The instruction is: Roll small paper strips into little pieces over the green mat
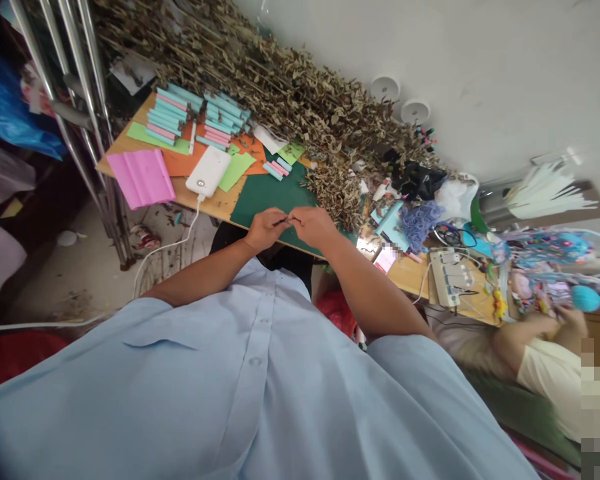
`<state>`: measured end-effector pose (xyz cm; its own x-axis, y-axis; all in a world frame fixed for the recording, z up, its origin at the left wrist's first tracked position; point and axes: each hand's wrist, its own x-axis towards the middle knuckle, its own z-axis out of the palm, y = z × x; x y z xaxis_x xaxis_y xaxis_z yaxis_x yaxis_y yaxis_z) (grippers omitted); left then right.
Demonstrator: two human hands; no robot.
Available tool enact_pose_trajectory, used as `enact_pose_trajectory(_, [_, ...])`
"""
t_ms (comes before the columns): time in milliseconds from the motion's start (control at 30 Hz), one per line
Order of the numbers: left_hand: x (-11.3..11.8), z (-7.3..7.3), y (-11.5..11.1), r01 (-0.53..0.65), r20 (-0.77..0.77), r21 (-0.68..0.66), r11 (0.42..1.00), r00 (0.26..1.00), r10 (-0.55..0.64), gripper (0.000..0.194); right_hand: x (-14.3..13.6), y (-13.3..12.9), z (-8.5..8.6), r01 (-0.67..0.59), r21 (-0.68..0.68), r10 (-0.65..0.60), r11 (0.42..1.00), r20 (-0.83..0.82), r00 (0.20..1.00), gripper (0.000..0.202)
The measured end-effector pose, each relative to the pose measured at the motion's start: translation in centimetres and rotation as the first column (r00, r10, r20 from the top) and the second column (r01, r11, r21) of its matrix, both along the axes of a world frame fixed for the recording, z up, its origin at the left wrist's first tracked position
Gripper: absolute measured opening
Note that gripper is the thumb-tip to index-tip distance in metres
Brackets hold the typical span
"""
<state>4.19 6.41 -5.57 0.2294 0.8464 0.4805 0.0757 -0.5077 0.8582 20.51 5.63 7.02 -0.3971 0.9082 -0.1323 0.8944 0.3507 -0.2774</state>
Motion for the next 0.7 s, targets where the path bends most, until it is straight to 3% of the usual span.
enact_pose_trajectory(167, [0.0,-0.2,0.0,-0.011,0.044,-0.002,1.000,0.999,0.011,0.029,0.9,0.2,-0.4,-0.130,0.002,0.130,0.991,-0.085,0.988,0.028])
enact_pose_trajectory(367, [0.0,-0.5,-0.1,-0.020,0.029,0.003,1.000,0.999,0.020,0.017,1.7,0.5,-1.7,-0.217,0.109,0.236,0.970,-0.211,0.948,0.024])
enact_pose_trajectory(700, [0.0,-0.5,-0.3,-0.027,0.039,-0.025,0.999,0.999,0.028,0.017,1.4,0.4,-1.9,-0.259,0.145,0.277,0.955,-0.120,0.953,0.028])
